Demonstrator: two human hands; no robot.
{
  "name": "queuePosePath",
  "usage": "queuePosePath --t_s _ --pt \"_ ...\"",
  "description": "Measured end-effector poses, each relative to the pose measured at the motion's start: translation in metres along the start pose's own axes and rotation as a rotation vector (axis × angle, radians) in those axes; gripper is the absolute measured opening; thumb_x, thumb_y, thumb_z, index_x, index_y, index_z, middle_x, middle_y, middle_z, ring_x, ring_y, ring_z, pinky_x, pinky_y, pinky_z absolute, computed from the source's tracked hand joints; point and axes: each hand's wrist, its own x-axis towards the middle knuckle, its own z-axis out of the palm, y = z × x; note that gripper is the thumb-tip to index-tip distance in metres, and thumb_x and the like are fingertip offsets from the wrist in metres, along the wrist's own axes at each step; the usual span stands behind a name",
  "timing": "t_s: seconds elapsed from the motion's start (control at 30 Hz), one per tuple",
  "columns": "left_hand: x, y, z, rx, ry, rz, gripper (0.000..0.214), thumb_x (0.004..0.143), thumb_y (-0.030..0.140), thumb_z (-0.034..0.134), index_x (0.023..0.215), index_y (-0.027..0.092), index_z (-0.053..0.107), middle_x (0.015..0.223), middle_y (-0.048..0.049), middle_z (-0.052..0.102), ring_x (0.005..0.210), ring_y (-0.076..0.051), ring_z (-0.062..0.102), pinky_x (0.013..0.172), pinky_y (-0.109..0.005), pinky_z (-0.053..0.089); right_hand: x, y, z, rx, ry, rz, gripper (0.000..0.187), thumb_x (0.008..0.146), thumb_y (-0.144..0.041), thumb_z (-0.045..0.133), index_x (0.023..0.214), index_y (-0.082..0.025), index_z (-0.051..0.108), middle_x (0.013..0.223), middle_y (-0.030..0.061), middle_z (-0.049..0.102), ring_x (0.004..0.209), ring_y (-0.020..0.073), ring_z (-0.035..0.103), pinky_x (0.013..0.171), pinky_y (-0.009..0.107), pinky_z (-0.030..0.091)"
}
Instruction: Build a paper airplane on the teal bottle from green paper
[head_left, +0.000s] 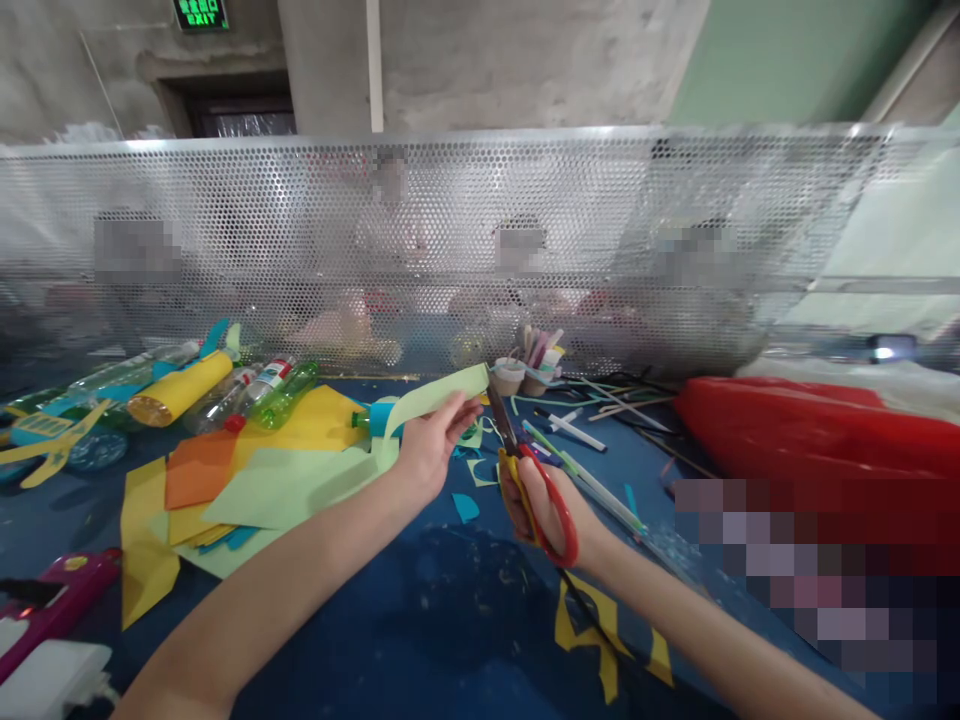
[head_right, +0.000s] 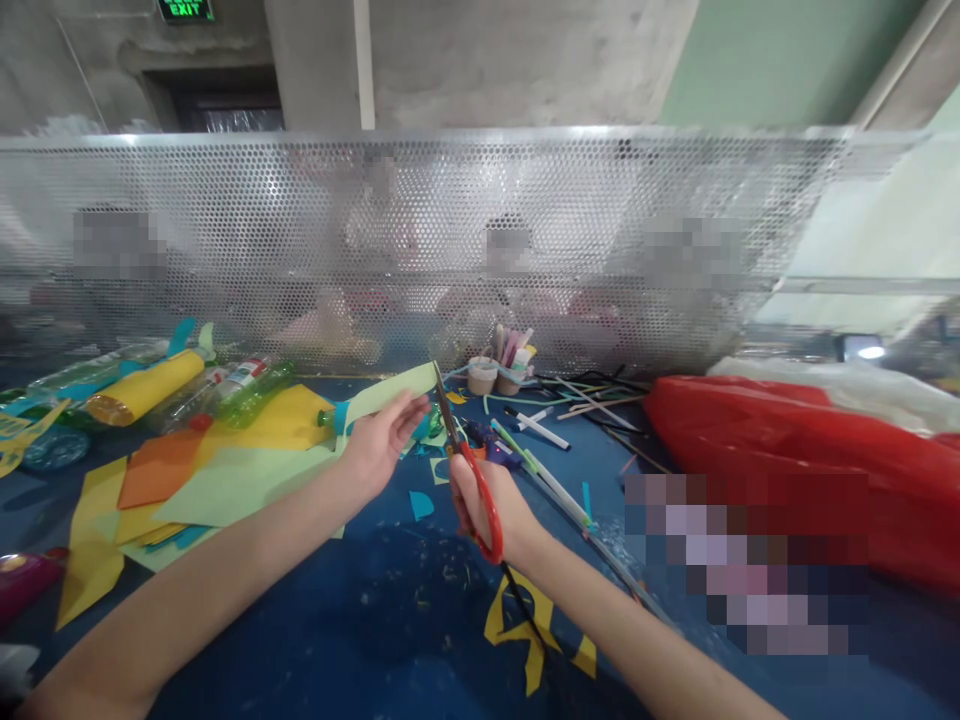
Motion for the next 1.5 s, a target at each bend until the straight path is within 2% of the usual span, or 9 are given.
queuePosePath --t_s 0.13,0.3,0.57,0.83,1.13,1.33,1.5 --pt "-0.004 -0.002 0.001 -0.01 -0.033 -0.006 0.007 0.076 0.015 0.063 0.076 0.01 0.068 0.078 -0.006 0.072 0.077 -0.014 0.068 0.087 -0.028 0.05 0.0 0.001 0.001 -0.01 -0.033 -0.082 0.053 0.083 -0.064 0.028 0.061 -0.02 0.046 0.059 0.0051 0.06 0.056 0.0168 0.057 0.054 0.027 0.047" --pt "-0.007 -0.005 0.002 -0.04 -0.05 -0.026 0.007 0.076 0.013 0.062 0.077 0.01 0.069 0.078 -0.0059 0.072 0.077 -0.015 0.068 0.088 -0.029 0.05 -0.001 -0.001 0.0 -0.045 -0.043 -0.174 0.054 0.086 -0.061 0.025 0.065 -0.019 0.052 0.068 0.0079 0.062 0.066 0.0191 0.059 0.063 0.029 0.048" --pt "-0.01 -0.01 0.002 -0.067 -0.063 -0.027 0.01 0.073 0.014 0.066 0.081 0.01 0.07 0.081 -0.0079 0.073 0.08 -0.017 0.068 0.089 -0.031 0.05 -0.001 -0.002 -0.001 -0.086 -0.034 -0.225 0.059 0.086 -0.063 0.021 0.064 -0.018 0.051 0.067 0.0072 0.061 0.063 0.0178 0.057 0.06 0.028 0.047" --pt "-0.013 -0.012 0.002 -0.048 -0.053 -0.052 0.011 0.075 0.016 0.065 0.079 0.008 0.071 0.085 -0.0101 0.072 0.083 -0.017 0.068 0.088 -0.028 0.051 -0.001 -0.004 0.001 -0.1 -0.001 -0.262 0.063 0.085 -0.067 0.018 0.061 -0.018 0.051 0.063 0.0066 0.058 0.061 0.017 0.054 0.06 0.029 0.046" --pt "-0.013 -0.013 0.002 -0.051 -0.04 -0.056 0.011 0.073 0.017 0.068 0.079 0.008 0.071 0.086 -0.0103 0.072 0.084 -0.018 0.068 0.089 -0.029 0.051 -0.001 -0.003 0.003 -0.111 0.015 -0.21 0.062 0.084 -0.067 0.016 0.059 -0.019 0.047 0.061 0.006 0.057 0.058 0.0163 0.053 0.055 0.027 0.045" --pt "-0.014 -0.013 0.002 -0.043 -0.039 -0.045 0.012 0.072 0.018 0.069 0.079 0.008 0.071 0.086 -0.0105 0.072 0.083 -0.018 0.068 0.089 -0.031 0.051 -0.007 -0.009 0.007 0.066 0.026 -0.088 0.055 0.082 -0.069 0.023 0.062 -0.021 0.04 0.05 -0.0026 0.042 0.042 0.0111 0.042 0.048 0.026 0.045" --pt "-0.013 -0.014 0.002 -0.044 -0.057 -0.037 0.013 0.072 0.019 0.069 0.08 0.009 0.071 0.085 -0.0099 0.072 0.082 -0.018 0.068 0.087 -0.03 0.051 -0.008 -0.01 0.005 0.019 0.029 -0.114 0.055 0.082 -0.069 0.022 0.061 -0.022 0.04 0.047 -0.0029 0.041 0.039 0.011 0.042 0.042 0.024 0.039"
